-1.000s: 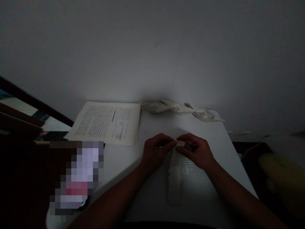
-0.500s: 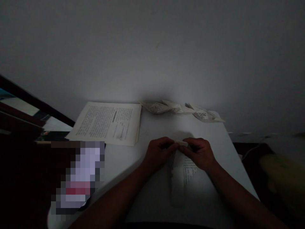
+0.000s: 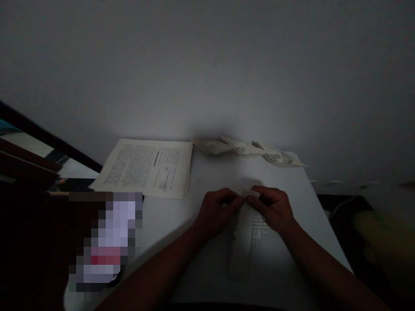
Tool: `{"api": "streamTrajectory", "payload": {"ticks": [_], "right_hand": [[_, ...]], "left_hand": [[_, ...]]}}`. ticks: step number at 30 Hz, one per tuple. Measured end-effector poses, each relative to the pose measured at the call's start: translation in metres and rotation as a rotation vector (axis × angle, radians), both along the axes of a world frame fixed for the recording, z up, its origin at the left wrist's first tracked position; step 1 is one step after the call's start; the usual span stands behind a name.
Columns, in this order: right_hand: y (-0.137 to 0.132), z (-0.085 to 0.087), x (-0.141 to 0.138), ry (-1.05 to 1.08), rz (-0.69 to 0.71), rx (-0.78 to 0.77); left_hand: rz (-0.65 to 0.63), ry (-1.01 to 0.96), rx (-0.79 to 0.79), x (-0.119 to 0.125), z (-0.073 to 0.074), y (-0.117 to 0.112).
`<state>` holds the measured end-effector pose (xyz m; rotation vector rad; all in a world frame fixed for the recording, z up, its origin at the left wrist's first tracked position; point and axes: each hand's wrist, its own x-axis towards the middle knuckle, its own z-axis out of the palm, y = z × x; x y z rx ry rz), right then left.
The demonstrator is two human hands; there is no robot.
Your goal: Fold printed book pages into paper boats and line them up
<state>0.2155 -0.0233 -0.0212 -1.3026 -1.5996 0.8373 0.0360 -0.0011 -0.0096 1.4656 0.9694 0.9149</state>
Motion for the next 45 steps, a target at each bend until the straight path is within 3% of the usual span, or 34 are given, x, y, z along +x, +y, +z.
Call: {"api": "streamTrajectory", "payload": {"ticks": [6, 10, 18, 26, 31, 37, 45], "right_hand": [[0.0, -0.002, 0.001, 0.053, 0.014, -0.088], [0.001, 0.0, -0.001, 0.112, 0.025, -0.158], [0.002, 0.003, -0.003, 0.245, -0.142, -0.162], [0.008, 0.014, -0.001, 0.536, -0.365, -0.204], [0.016, 0.016, 0.011, 0.611, -0.561, -0.178], [0.023, 0.009, 0.027, 0.648, -0.689, -0.123], [0.025, 0.009, 0.029, 0.706, -0.744, -0.09]], "left_hand": [[-0.024, 0.059, 0.061, -0.001, -0.001, 0.0], [-0.054, 0.052, 0.007, 0.0, -0.002, 0.0], [-0.129, 0.052, -0.051, 0.002, -0.002, 0.001], [-0.21, 0.109, -0.045, 0.002, -0.003, 0.002], [-0.248, 0.145, -0.014, -0.001, -0.003, 0.001], [-0.275, 0.145, -0.058, -0.003, -0.002, 0.001], [-0.27, 0.34, 0.258, -0.005, -0.003, 0.003]]}}
